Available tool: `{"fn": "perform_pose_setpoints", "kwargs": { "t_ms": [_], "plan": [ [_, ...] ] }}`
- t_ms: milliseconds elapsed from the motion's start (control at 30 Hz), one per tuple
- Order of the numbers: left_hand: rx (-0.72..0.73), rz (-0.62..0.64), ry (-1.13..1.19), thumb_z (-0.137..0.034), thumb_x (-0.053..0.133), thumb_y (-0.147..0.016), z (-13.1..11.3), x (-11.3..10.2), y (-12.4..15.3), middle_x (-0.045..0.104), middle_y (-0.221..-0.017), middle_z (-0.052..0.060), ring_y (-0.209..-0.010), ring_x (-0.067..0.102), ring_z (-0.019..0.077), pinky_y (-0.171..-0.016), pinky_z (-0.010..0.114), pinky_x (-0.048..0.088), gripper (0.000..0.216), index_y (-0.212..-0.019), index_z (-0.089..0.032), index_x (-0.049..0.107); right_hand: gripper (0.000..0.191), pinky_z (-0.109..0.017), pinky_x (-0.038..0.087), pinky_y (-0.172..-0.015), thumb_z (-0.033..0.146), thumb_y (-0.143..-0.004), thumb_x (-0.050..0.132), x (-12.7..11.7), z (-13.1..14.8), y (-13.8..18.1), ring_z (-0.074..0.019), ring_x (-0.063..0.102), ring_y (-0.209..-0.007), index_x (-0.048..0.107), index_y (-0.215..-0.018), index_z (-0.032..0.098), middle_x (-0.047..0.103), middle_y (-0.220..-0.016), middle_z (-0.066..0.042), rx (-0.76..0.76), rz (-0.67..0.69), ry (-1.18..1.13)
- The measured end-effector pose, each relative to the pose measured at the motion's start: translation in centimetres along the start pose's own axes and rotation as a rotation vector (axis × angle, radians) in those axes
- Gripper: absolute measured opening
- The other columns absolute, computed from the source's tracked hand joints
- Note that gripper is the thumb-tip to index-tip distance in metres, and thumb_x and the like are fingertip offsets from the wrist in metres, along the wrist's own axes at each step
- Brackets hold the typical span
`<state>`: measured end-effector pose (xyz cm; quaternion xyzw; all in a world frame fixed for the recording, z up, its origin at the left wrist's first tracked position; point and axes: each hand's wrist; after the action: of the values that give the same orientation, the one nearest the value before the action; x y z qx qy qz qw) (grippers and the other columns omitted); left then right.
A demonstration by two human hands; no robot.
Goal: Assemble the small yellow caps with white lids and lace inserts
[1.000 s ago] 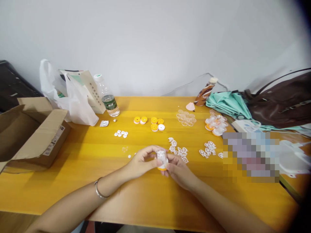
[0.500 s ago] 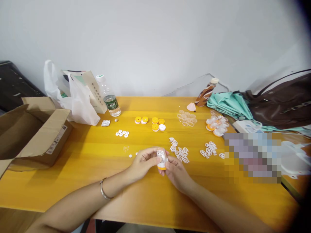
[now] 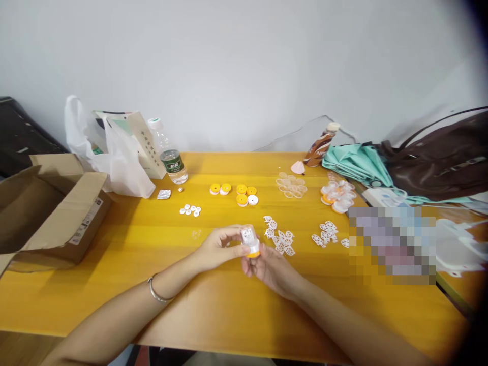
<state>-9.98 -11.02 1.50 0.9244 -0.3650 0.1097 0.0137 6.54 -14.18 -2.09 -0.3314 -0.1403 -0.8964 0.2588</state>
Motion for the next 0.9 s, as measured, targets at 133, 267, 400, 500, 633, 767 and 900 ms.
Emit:
{"fn": "perform_pose_setpoints", "kwargs": {
  "t_ms": [133,267,400,500,633,767,900],
  "plan": [
    [0.049,-0.072,-0.045,-0.029,0.063,-0.078,0.5,0.2,0.0,0.059,-0.084,0.005,-0.06,0.06,0.0117,-0.065,0.029,0.05,0.029,-0.1,-0.012,0.059,0.031,-0.025,0.039,-0.063,0.047,-0.075,0.063,0.0,0.2,0.0,-0.0111,0.054,-0.063,0.061,-0.076,0.016,0.063,-0.069,-0.003,-0.041,-0.04,0.031],
    [0.092,-0.121,-0.114,-0.03,0.063,-0.078,1.1,0.1,-0.1,0.059,-0.08,0.005,-0.063,0.058,0.0118,-0.066,0.027,0.048,0.026,-0.095,-0.011,0.061,0.027,-0.024,0.039,-0.063,0.044,-0.074,0.066,-0.2,0.1,-0.2,-0.0106,0.052,-0.062,0.063,-0.076,0.017,0.061,-0.068,-0.001,-0.095,-0.079,0.078],
    [0.094,-0.159,-0.164,-0.028,0.063,-0.078,1.6,-0.1,-0.1,0.059,-0.076,0.005,-0.065,0.057,0.0125,-0.067,0.027,0.047,0.023,-0.094,-0.011,0.061,0.029,-0.025,0.039,-0.063,0.046,-0.072,0.067,-0.5,-0.1,-0.5,-0.011,0.051,-0.062,0.064,-0.076,0.017,0.06,-0.067,-0.001,-0.137,-0.123,0.177],
    [0.107,-0.169,-0.156,-0.028,0.064,-0.077,1.6,-0.1,-0.2,0.059,-0.077,0.005,-0.066,0.057,0.0124,-0.066,0.026,0.047,0.023,-0.093,-0.011,0.061,0.03,-0.025,0.038,-0.064,0.047,-0.07,0.068,-0.5,0.0,-0.5,-0.0112,0.05,-0.063,0.064,-0.076,0.017,0.059,-0.068,0.0,-0.155,-0.148,0.236],
    [0.075,-0.11,-0.066,-0.031,0.064,-0.077,1.3,0.2,-0.1,0.057,-0.086,0.006,-0.061,0.058,0.0109,-0.063,0.027,0.048,0.03,-0.098,-0.011,0.059,0.032,-0.025,0.039,-0.064,0.048,-0.073,0.065,-0.3,0.0,-0.2,-0.0114,0.052,-0.063,0.063,-0.077,0.016,0.06,-0.068,-0.001,-0.127,-0.09,0.165],
    [0.057,-0.049,-0.002,-0.033,0.063,-0.077,1.0,0.5,0.0,0.058,-0.086,0.006,-0.056,0.058,0.0097,-0.058,0.026,0.05,0.034,-0.103,-0.012,0.058,0.034,-0.025,0.039,-0.065,0.049,-0.074,0.063,0.1,0.0,0.2,-0.0118,0.055,-0.065,0.062,-0.078,0.015,0.063,-0.07,-0.004,-0.054,-0.041,0.039],
    [0.053,-0.015,0.014,-0.033,0.062,-0.078,0.8,0.5,0.1,0.056,-0.095,0.008,-0.055,0.06,0.0095,-0.055,0.025,0.051,0.033,-0.103,-0.013,0.059,0.038,-0.023,0.04,-0.063,0.053,-0.074,0.061,0.3,0.0,0.4,-0.0107,0.056,-0.063,0.062,-0.08,0.015,0.064,-0.07,-0.004,0.031,-0.006,-0.068]
  ]
}}
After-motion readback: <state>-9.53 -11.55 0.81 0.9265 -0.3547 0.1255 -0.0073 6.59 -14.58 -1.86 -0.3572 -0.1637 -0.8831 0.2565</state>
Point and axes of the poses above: each hand's wrist, its own y-axis away from the middle knuckle, its own x-axis out of the palm, z = x × y
